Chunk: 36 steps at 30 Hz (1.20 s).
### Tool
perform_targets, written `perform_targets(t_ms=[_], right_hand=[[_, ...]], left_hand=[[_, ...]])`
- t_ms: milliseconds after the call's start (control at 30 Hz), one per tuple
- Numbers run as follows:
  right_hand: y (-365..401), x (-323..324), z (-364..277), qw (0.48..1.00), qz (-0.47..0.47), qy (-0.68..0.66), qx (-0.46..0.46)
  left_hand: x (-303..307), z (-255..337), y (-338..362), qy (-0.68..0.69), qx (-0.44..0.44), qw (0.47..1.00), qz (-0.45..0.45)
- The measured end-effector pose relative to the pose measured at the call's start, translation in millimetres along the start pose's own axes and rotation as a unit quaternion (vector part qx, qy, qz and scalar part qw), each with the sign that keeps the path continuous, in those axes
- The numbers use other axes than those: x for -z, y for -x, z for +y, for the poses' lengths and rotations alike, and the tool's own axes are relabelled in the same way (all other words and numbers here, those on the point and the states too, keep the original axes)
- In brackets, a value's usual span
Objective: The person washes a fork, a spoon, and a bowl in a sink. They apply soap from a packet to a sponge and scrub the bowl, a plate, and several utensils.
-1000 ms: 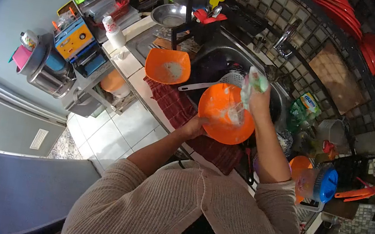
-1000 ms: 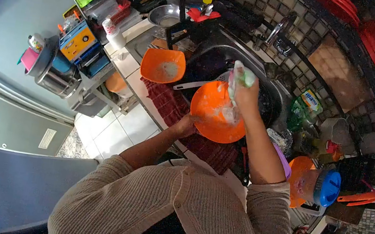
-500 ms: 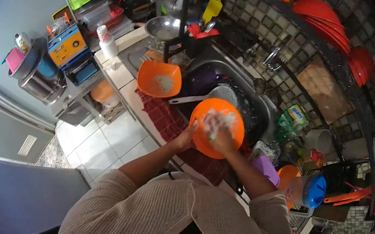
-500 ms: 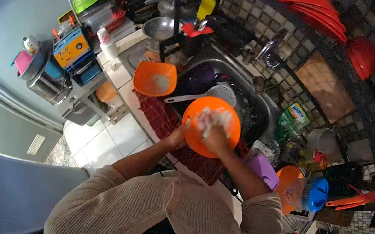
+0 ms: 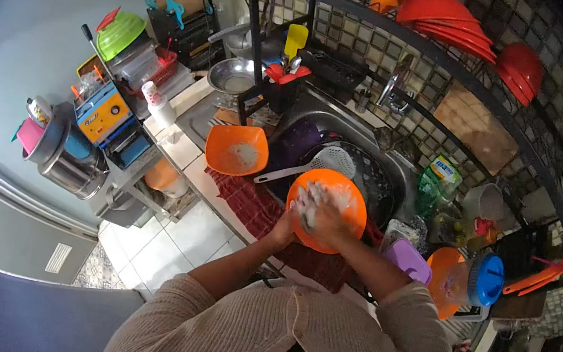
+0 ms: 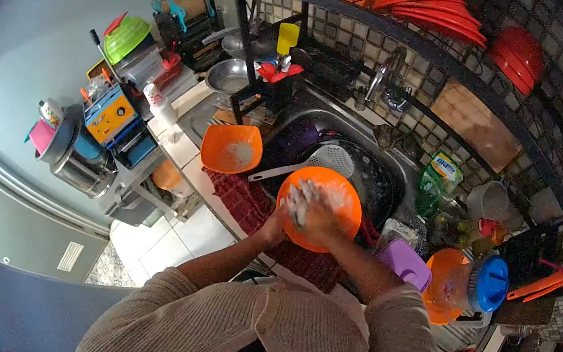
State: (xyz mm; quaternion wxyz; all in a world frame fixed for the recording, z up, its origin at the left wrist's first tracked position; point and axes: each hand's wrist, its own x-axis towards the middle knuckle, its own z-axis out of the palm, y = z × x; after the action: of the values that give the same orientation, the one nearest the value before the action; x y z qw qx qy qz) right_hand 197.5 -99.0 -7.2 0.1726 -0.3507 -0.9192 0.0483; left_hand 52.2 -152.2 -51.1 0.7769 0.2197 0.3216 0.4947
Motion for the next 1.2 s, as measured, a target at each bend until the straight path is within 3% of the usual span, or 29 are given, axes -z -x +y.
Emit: perform_targets(t_ms=[67, 133, 167, 233, 267, 333, 367, 433, 467, 533, 567, 600, 633, 667, 733, 767, 800, 833, 867, 1000, 1067, 1100, 1167, 1200], right_hand=[[-3.1, 7.1, 14.5, 0.999, -0.008, 0.036, 0.016], [-5.1, -1.7, 34.1, 0.987, 0.043, 0.108, -0.108], [-2.5, -4.6, 30.0, 0.987, 0.051, 0.105, -0.108], [11.5, 7.9, 0.8, 0.976, -0.062, 0.080, -0.192], [14.8, -10.1, 0.5, 0.977, -0.056, 0.079, -0.191], [18.5, -46.7, -0.3, 0.996, -0.047, -0.040, -0.065], [17.1, -50.9, 1.9, 0.996, -0.050, -0.045, -0.066], [-17.4, -17.4, 2.8, 0.967, 0.013, -0.248, -0.055], [-27.1, -13.3, 16.0, 0.967, 0.011, -0.250, -0.054], [-35.5, -5.5, 39.0, 0.929, 0.009, -0.342, -0.137], [-35.7, -2.7, 40.3, 0.928, 0.008, -0.346, -0.137], [-35.6, 13.6, 34.0, 0.958, -0.102, -0.192, -0.187], [-34.5, 21.2, 30.4, 0.951, -0.208, -0.030, -0.228], [-22.9, 7.6, 34.2, 0.950, -0.212, -0.032, -0.226], [7.4, -15.5, 33.2, 0.994, -0.096, 0.056, -0.005], [13.4, -19.1, 29.4, 0.993, -0.101, 0.055, -0.003], [11.6, 0.0, 6.1, 0.992, -0.080, 0.058, 0.077], [9.2, 8.2, -11.0, 0.985, -0.055, 0.059, 0.154], [2.4, -13.3, -10.2, 0.996, -0.067, -0.048, 0.021], [-24.5, -24.0, 36.6, 0.988, 0.037, -0.140, -0.055], [-32.5, 14.3, 36.2, 0.969, -0.078, 0.011, -0.235], [-29.4, 28.0, 29.7, 0.969, -0.076, 0.012, -0.234], [-13.1, 42.0, 14.5, 0.935, -0.253, -0.031, -0.247], [-11.4, 38.0, 6.2, 0.934, -0.256, -0.032, -0.247]], left_hand=[[-9.2, 3.9, 1.4, 0.009, 0.028, 0.999, 0.015], [-0.2, 1.5, -0.6, 0.008, 0.016, 1.000, -0.021], [4.8, -0.7, -0.8, -0.001, 0.014, 1.000, -0.021], [14.1, -11.2, -10.5, 0.031, -0.032, 0.999, -0.008], [16.1, -10.1, -16.9, 0.026, -0.036, 0.999, -0.009], [14.7, -10.0, -17.1, 0.004, -0.042, 0.998, -0.038], [14.0, -9.0, -11.6, 0.005, -0.039, 0.999, -0.032], [-9.0, 13.4, 5.1, -0.012, 0.012, 1.000, -0.010], [2.1, 7.5, -1.3, -0.007, -0.024, 0.997, -0.071], [2.4, 6.0, -0.5, 0.005, -0.018, 0.998, -0.064], [3.5, 7.2, 0.0, 0.016, -0.011, 0.998, -0.061], [1.3, 11.1, 3.2, 0.015, -0.010, 0.998, -0.057], [-3.5, 15.2, 7.9, 0.013, -0.003, 0.999, -0.046], [-6.3, 18.5, 9.7, 0.012, 0.004, 0.999, -0.035], [-4.7, 19.8, 7.1, 0.018, 0.007, 0.998, -0.056], [-4.2, 19.1, 5.5, 0.021, 0.010, 0.996, -0.081], [-8.3, 20.2, 5.3, 0.025, 0.011, 0.997, -0.077], [-16.0, 22.6, 6.2, 0.007, 0.010, 1.000, -0.018], [-20.0, 23.3, 8.3, -0.013, 0.011, 0.999, 0.041], [-2.6, 10.8, 1.9, -0.008, 0.041, 0.999, -0.024], [-4.1, 12.0, 2.9, 0.003, 0.034, 0.999, 0.013], [-3.8, 13.5, 2.7, 0.003, 0.031, 0.999, 0.013], [-2.9, 13.8, 2.1, 0.008, 0.017, 0.999, -0.040], [-3.3, 14.6, 0.4, 0.010, 0.019, 0.999, -0.038]])
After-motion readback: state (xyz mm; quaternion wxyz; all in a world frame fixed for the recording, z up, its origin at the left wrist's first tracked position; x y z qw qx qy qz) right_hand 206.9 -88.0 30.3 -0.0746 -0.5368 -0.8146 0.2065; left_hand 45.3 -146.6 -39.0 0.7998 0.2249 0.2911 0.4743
